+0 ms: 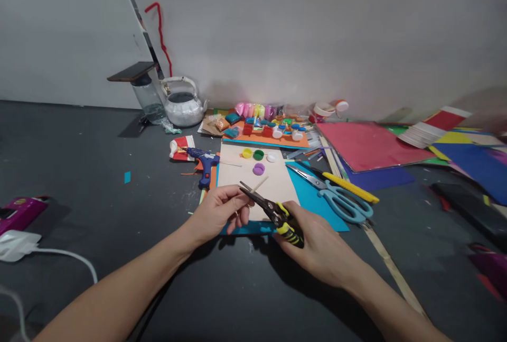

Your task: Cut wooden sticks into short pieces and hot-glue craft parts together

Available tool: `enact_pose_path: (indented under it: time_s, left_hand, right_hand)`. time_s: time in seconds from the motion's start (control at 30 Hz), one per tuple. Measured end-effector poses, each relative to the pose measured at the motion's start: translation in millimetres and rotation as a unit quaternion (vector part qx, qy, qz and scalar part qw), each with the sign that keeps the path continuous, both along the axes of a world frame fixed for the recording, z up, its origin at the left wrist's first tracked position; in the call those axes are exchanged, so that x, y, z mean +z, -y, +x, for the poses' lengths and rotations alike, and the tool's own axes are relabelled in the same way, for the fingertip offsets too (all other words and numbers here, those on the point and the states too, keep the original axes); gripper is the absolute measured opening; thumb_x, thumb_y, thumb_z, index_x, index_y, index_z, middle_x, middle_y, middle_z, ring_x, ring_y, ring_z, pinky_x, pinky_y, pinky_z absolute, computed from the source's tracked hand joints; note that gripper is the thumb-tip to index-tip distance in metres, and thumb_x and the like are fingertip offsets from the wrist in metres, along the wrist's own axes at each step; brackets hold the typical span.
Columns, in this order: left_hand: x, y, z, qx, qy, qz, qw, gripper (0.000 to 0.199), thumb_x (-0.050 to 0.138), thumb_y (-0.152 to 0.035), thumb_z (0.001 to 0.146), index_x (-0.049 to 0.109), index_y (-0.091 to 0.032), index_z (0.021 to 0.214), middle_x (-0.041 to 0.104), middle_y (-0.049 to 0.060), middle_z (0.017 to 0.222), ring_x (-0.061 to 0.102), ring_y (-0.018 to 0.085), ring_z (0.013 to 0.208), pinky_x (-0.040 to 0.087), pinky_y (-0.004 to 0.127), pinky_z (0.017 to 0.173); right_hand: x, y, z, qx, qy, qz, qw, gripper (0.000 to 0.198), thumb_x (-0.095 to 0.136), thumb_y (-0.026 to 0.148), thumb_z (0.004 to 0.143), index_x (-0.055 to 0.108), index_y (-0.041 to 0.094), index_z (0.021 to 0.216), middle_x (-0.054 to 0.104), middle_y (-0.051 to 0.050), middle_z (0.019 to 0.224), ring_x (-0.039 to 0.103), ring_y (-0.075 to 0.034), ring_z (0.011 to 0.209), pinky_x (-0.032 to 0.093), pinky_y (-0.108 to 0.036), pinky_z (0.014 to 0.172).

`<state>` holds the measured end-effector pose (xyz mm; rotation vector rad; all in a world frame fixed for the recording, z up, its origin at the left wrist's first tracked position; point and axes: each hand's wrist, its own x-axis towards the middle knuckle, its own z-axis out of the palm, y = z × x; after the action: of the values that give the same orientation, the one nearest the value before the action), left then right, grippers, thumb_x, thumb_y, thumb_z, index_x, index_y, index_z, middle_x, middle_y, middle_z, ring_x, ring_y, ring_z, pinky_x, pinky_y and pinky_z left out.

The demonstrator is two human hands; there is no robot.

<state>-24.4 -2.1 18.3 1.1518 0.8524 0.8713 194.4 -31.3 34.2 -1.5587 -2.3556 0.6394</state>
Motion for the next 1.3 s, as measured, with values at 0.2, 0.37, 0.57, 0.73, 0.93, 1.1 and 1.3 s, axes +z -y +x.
enact_pose_path:
  time_s: [0.2,0.37,0.57,0.73,0.93,1.1,1.3]
  left_hand:
    - [-0.8,-3.3,-1.6,-0.046,0.060,-0.062,0.995,0.030,0.065,-0.043,0.078,0.058,-0.014,0.075,0.055,-0.004,0.048,0.041,0.004,0.032,0.028,0.015,0.031]
    - [-3.8,-3.8,-0.9,-0.037,0.079,-0.085,0.993,0.026,0.065,-0.038,0.079,0.057,-0.014,0.074,0.055,-0.005,0.047,0.039,0.003,0.031,0.027,0.015,0.031]
    - [-5.9,-3.2,1.0,-0.023,0.062,-0.073,0.995,0.025,0.064,-0.037,0.080,0.057,-0.014,0.075,0.057,-0.003,0.051,0.042,0.003,0.035,0.029,0.014,0.032]
    - [-2.7,-5.9,-1.2,0.001,0.049,-0.049,0.998,0.028,0.061,-0.041,0.082,0.057,-0.014,0.077,0.056,-0.004,0.052,0.038,0.002,0.034,0.026,0.014,0.033]
    - [-2.3,-5.6,-3.9,0.069,-0.073,0.052,0.994,0.028,0.055,-0.041,0.087,0.062,-0.015,0.090,0.053,-0.004,0.055,0.043,0.006,0.044,0.032,0.017,0.043]
    - [-3.1,3.3,-1.7,0.055,-0.263,0.255,0.929,0.026,0.045,-0.034,0.092,0.065,-0.018,0.090,0.065,0.003,0.078,0.059,0.014,0.069,0.044,0.024,0.065]
    - [-3.7,11.4,4.0,-0.003,-0.368,0.361,0.857,0.029,0.038,-0.030,0.096,0.065,-0.018,0.094,0.070,0.008,0.089,0.062,0.019,0.082,0.043,0.028,0.074]
  right_hand:
    - [2.5,2.9,0.7,-0.001,0.022,-0.014,1.000,0.017,0.054,0.025,0.079,0.051,0.019,0.094,0.065,-0.007,0.085,0.056,-0.020,0.069,0.036,-0.027,0.060]
    - [0.8,4.1,-1.9,-0.021,0.055,-0.010,0.998,0.017,0.055,0.023,0.078,0.051,0.019,0.094,0.065,-0.007,0.084,0.056,-0.021,0.072,0.035,-0.027,0.060]
    - [4.4,3.4,-2.3,-0.023,0.068,-0.030,0.997,0.014,0.054,0.026,0.082,0.051,0.019,0.093,0.065,-0.007,0.086,0.058,-0.020,0.072,0.036,-0.027,0.061]
    - [12.7,-6.8,24.9,-0.002,0.048,-0.021,0.999,0.043,0.060,0.049,0.081,0.053,0.020,0.113,0.067,-0.010,0.100,0.063,-0.024,0.084,0.042,-0.029,0.066]
    - [2.6,-27.0,50.6,-0.134,0.186,0.026,0.973,0.052,0.048,0.065,0.083,0.057,0.016,0.100,0.066,-0.013,0.087,0.063,-0.030,0.078,0.042,-0.035,0.060]
    - [-5.8,-21.7,41.4,-0.113,0.245,0.112,0.957,0.044,0.053,0.058,0.085,0.060,0.015,0.088,0.063,-0.015,0.090,0.060,-0.034,0.088,0.044,-0.041,0.071]
    - [2.5,-6.8,-0.9,0.067,0.077,0.295,0.950,0.030,0.046,0.029,0.096,0.053,0.014,0.122,0.060,-0.013,0.114,0.055,-0.024,0.103,0.041,-0.034,0.086]
